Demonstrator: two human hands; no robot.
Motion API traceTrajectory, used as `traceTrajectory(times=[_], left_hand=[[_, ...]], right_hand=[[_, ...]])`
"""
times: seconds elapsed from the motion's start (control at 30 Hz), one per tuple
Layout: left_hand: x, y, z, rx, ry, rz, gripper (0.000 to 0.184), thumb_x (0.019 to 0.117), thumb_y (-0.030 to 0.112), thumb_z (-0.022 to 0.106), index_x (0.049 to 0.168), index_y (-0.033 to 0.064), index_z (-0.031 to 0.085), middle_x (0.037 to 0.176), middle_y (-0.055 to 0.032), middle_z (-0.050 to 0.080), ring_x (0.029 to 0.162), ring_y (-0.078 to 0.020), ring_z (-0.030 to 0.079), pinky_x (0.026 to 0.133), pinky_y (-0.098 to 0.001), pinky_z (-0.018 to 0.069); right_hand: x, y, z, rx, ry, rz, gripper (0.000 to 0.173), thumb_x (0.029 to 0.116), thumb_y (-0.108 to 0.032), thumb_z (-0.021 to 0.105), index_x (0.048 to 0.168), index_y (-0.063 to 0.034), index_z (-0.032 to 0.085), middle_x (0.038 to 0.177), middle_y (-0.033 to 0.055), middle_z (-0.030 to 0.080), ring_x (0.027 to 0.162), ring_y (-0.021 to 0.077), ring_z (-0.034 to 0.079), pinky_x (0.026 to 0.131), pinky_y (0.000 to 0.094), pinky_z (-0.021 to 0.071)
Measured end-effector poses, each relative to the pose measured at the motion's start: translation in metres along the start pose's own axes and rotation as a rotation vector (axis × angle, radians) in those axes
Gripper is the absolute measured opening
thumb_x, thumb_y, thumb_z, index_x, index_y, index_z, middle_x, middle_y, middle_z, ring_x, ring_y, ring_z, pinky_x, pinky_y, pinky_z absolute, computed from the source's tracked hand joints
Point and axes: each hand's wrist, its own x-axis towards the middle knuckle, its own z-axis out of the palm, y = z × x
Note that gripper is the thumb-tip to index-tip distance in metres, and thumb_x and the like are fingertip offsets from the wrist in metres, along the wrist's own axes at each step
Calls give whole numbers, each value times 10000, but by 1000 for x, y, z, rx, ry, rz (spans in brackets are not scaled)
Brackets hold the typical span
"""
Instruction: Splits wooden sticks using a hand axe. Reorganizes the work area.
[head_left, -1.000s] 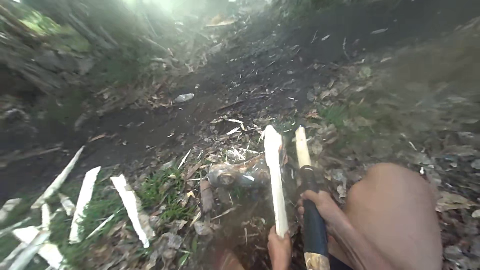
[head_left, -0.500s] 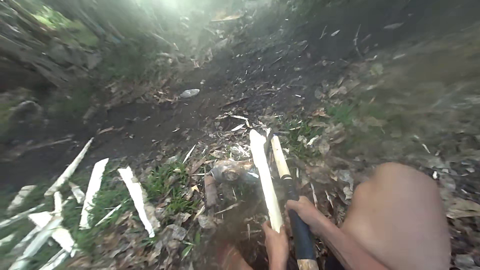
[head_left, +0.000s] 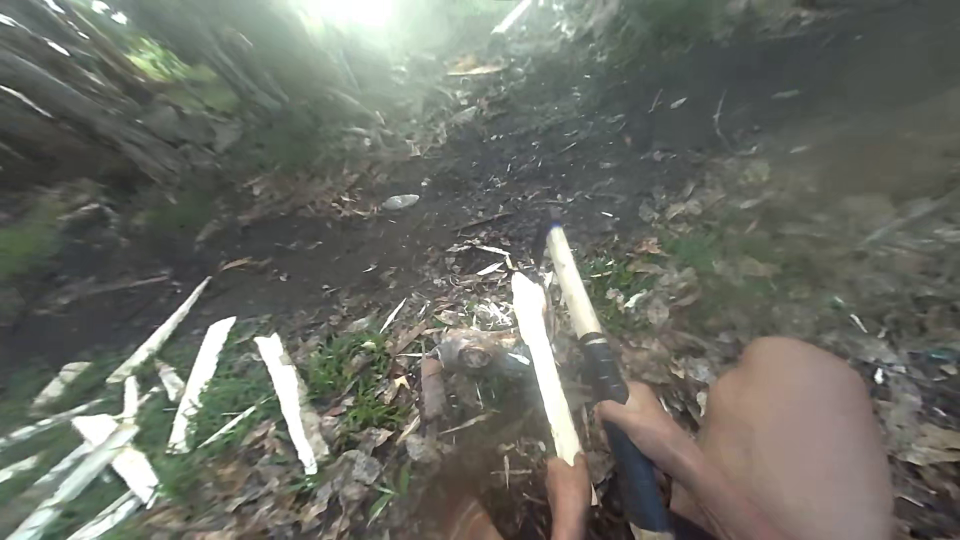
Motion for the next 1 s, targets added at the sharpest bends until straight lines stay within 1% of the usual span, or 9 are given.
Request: traceTrajectory(times=[0.1, 0.23, 0.33, 0.4, 0.5, 0.53, 0.67, 0.87, 1.0], left_hand=[[-4, 3, 0, -12, -4, -4, 474, 1020, 331, 621, 1291, -54, 566, 1123, -260, 683, 1060, -380, 684, 917, -561, 542], [-3, 4, -1, -15, -34, 0, 502, 1035, 344, 597, 1335, -53, 539, 1160, -266, 675, 1094, -385, 674, 943, -561, 531], [-2, 2, -2, -14, -48, 13, 523, 1035, 358, 590, 1363, -43, 519, 1180, -260, 674, 1108, -380, 674, 951, -560, 534], [-3, 2, -5, -33, -64, 16, 534, 1037, 358, 589, 1380, -44, 504, 1187, -263, 669, 1112, -386, 670, 954, -566, 529], [-6, 8, -9, -119, -72, 27, 487, 996, 284, 634, 1335, -48, 524, 1104, -249, 680, 1005, -366, 691, 871, -555, 558], [-5, 11, -13, -150, -78, 30, 482, 977, 252, 654, 1330, -44, 514, 1085, -242, 677, 977, -354, 692, 849, -542, 563], [1, 3, -18, -191, -108, 32, 521, 991, 255, 652, 1385, -39, 480, 1164, -261, 661, 1059, -370, 675, 911, -547, 545], [-8, 4, -40, -268, -96, 92, 532, 1073, 334, 526, 1483, 8, 433, 1246, -258, 643, 1129, -363, 655, 973, -548, 521], [-6, 2, -39, -269, -78, 119, 523, 1099, 381, 462, 1464, 7, 461, 1247, -254, 644, 1130, -358, 654, 977, -541, 520]], right_hand=[[-10, -34, 3, -122, 92, -139, 460, 750, -203, 690, 1176, -64, 586, 749, 51, 679, 582, 187, 680, 558, 371, 607], [-9, -61, 14, -146, 158, -196, 435, 772, -162, 665, 1185, -68, 566, 717, 23, 653, 531, 148, 649, 516, 330, 586], [10, -38, 29, -133, 147, -102, 319, 838, -133, 652, 1133, -41, 574, 694, 48, 641, 525, 166, 640, 523, 345, 581], [28, -7, 35, -177, 116, 35, 245, 898, -144, 652, 1094, -10, 592, 723, 75, 632, 570, 180, 635, 564, 359, 572], [54, 37, 43, -301, 86, 263, 325, 931, -207, 708, 1123, 39, 616, 892, 157, 653, 758, 252, 652, 724, 455, 561], [57, 43, 46, -303, 91, 286, 338, 921, -210, 719, 1122, 43, 616, 905, 164, 653, 769, 260, 653, 733, 464, 559], [51, 36, 41, -178, 80, 290, 248, 948, -175, 673, 1084, 13, 588, 775, 107, 648, 625, 198, 650, 602, 370, 577], [57, 23, 1, 192, -61, 313, 159, 1013, -180, 499, 974, -38, 559, 711, 91, 609, 556, 187, 605, 520, 342, 551], [53, 14, -9, 212, -69, 336, 149, 1025, -168, 487, 974, -41, 548, 692, 85, 598, 533, 173, 600, 503, 312, 551]])
